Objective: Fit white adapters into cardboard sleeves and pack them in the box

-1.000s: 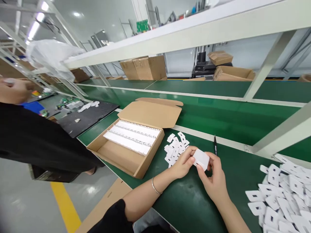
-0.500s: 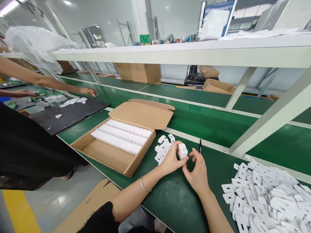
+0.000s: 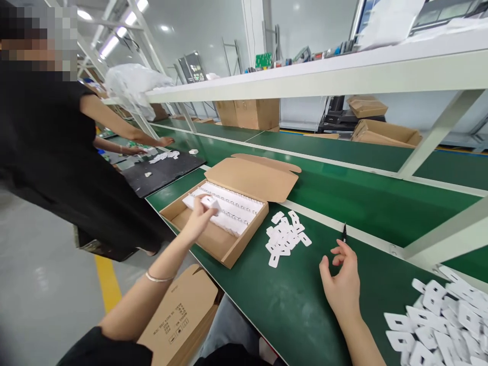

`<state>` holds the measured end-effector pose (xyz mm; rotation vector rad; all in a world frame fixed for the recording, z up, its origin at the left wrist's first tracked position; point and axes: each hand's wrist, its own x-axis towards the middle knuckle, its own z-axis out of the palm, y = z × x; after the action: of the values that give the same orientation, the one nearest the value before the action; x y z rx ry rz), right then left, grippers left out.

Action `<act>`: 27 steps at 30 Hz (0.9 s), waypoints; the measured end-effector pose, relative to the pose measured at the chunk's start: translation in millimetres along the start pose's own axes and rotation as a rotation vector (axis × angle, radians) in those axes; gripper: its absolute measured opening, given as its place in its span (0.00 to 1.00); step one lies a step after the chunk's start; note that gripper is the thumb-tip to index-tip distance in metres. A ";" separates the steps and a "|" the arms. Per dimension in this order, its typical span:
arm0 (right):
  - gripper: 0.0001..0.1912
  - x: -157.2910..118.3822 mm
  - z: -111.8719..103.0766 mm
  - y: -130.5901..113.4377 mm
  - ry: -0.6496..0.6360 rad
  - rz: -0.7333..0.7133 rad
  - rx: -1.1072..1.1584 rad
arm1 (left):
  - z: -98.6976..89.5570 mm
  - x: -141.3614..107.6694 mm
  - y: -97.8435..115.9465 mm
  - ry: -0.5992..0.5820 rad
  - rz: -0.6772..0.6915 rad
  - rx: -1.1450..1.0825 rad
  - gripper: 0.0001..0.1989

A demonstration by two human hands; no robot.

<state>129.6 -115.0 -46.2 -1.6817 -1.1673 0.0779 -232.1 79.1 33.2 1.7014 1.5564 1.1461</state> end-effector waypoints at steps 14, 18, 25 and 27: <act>0.27 5.5 1.9 12.8 -0.048 0.133 -0.127 | -90.3 76.1 -97.7 0.018 -0.224 0.972 0.19; 0.28 6.5 1.6 14.2 -0.064 0.152 -0.128 | -82.2 92.8 -100.1 0.013 -0.269 1.049 0.23; 0.28 7.1 2.7 13.6 -0.119 0.181 -0.134 | -83.2 91.1 -101.1 -0.057 -0.265 1.103 0.25; 0.28 6.8 3.5 13.6 -0.134 0.173 -0.143 | -86.9 88.2 -101.7 -0.062 -0.254 1.124 0.22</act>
<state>140.0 -107.4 -55.0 -1.9272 -1.1458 0.2219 -361.4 170.1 7.6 2.0021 2.5099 -0.0073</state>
